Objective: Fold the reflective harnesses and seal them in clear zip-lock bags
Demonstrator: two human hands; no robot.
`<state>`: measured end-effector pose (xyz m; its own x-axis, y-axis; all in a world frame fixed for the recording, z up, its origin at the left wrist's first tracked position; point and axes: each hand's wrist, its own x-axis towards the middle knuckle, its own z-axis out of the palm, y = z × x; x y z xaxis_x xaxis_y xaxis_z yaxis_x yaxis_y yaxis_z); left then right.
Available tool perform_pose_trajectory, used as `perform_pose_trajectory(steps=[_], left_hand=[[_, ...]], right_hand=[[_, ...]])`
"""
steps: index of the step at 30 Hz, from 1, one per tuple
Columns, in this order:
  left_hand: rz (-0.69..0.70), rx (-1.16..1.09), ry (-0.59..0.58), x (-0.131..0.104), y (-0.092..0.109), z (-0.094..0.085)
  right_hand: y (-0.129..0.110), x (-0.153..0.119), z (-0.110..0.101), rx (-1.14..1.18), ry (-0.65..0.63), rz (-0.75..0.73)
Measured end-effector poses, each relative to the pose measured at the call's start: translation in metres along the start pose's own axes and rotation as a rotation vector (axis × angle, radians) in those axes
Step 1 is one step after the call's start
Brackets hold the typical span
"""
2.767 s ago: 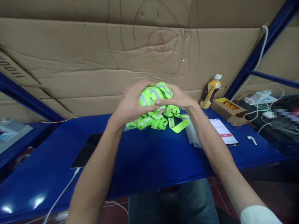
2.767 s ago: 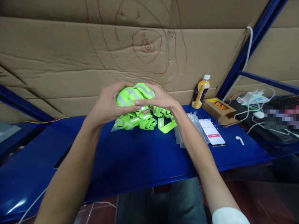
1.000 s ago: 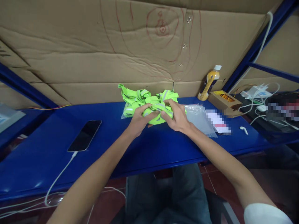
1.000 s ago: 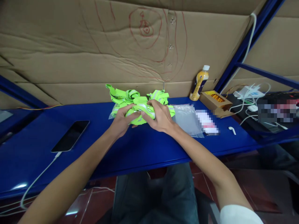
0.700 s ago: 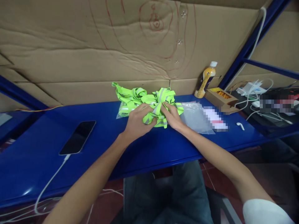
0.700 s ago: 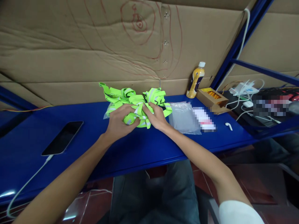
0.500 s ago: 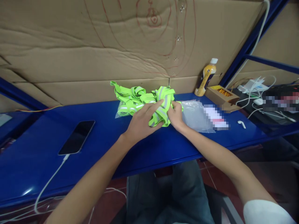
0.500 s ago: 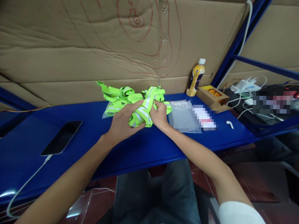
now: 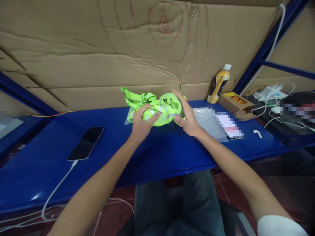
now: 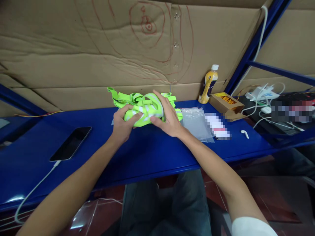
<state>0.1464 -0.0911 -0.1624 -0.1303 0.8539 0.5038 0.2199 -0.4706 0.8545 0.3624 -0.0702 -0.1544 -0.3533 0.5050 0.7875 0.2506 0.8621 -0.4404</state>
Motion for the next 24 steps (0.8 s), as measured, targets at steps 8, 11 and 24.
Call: perform_pose_trajectory(steps=[8,11,24], left_hand=[[-0.264,-0.268,-0.178,-0.002,0.006,0.0],[-0.176,-0.14,-0.241,-0.004,0.007,-0.001],[0.34,0.106,-0.331,-0.004,0.025,-0.013]], right_hand=[[-0.004,-0.003,0.004,-0.446,-0.105,-0.352],[0.0,-0.003,0.006,-0.357,-0.036,-0.328],[-0.009,-0.012,0.012,-0.504,0.19,-0.037]])
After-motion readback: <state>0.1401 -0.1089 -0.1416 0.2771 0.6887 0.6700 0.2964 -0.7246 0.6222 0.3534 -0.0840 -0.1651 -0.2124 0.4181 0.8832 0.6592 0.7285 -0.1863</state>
